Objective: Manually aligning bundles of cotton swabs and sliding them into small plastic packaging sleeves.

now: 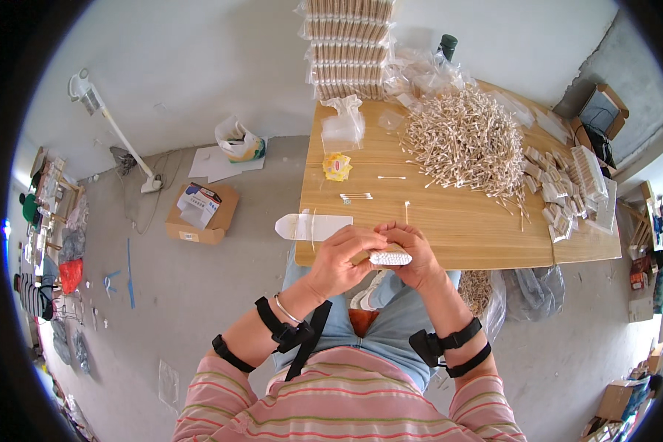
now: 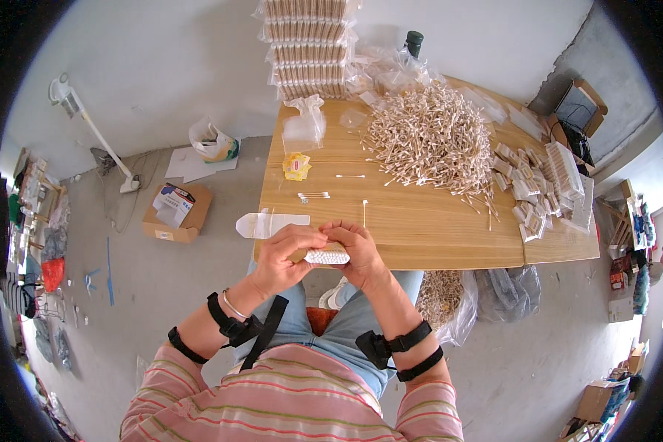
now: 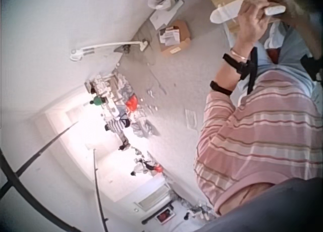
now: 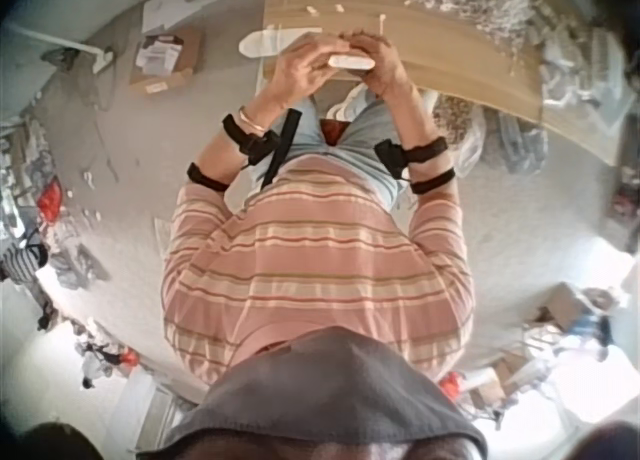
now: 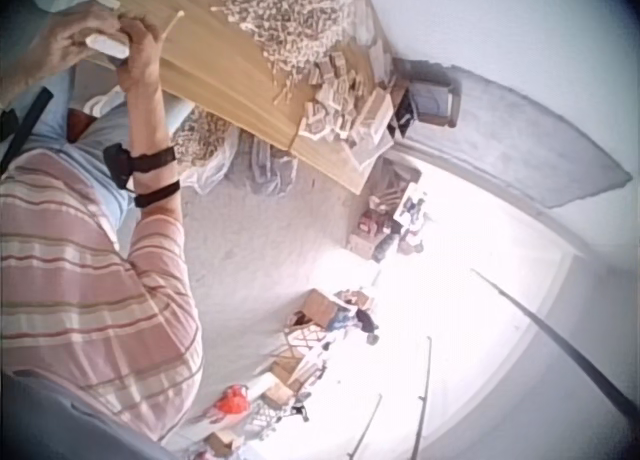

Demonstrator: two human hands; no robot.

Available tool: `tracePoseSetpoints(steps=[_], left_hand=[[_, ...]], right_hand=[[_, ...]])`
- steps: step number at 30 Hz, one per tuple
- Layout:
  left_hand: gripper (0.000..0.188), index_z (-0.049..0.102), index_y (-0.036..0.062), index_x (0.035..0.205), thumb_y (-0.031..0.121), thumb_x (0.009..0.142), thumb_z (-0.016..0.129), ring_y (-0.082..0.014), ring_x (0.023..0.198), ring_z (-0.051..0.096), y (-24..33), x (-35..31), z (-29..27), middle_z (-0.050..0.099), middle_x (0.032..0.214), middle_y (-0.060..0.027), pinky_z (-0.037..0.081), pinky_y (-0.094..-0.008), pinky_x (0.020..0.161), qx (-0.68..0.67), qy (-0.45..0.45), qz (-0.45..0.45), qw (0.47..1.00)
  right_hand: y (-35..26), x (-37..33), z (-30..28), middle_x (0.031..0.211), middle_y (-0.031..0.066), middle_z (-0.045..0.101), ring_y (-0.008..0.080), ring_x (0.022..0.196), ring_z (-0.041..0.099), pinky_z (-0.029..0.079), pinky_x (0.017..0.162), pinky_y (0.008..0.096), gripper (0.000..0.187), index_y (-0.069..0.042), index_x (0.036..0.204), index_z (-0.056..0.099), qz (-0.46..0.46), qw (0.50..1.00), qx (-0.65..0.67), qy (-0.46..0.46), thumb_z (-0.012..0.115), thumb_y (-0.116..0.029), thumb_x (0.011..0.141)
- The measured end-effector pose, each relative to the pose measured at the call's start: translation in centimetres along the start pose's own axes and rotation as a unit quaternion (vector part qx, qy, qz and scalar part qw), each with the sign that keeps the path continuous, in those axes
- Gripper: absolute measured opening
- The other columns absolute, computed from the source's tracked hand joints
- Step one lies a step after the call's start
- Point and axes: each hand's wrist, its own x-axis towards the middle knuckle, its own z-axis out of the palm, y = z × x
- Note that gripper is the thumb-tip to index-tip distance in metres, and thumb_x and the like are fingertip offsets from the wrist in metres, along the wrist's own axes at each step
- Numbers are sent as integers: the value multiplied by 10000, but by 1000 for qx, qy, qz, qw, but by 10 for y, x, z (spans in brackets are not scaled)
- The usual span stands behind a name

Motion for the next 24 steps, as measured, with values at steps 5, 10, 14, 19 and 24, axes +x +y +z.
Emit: tracePoseSetpoints(steps=[5,10,14,19,24], left_hand=[[303,684,39,980,49,699,797,-231,949,663,12,4,5,701,981,-71,531,-339,862,-56,2,10,998],[279,681,22,995,62,737,779,-179,949,667,14,-1,3,708,969,-82,537,-298,841,-96,-13,-78,992],[250,664,3,1000,62,775,757,-150,943,653,10,1,-5,675,996,-84,541,-269,804,-136,-5,-148,979],[280,632,-22,1037,38,788,745,-166,942,644,4,1,-10,630,1020,-77,538,-265,806,-93,-18,-113,989],[362,628,6,1055,83,740,791,-157,894,661,3,-1,-10,661,988,-75,548,-278,759,-182,39,-151,971]], right_hand=[[5,-2,4,794,96,646,153,642,641,536,545,287,112,16,913,617,-5,1000,-6,13,563,-77,881],[2,-7,-5,829,60,636,129,709,616,496,584,268,206,-12,996,643,16,988,-153,5,502,-155,948],[6,-16,-1,903,37,627,120,848,583,472,738,268,237,-16,1056,649,-175,937,-299,48,512,-181,955],[-1,-27,14,995,51,620,138,938,560,440,859,275,251,-4,1094,642,-320,872,-360,-84,676,-79,858],[-1,-25,2,1003,75,622,143,950,567,442,869,285,278,20,1081,637,-288,904,-301,-98,713,-46,822]])
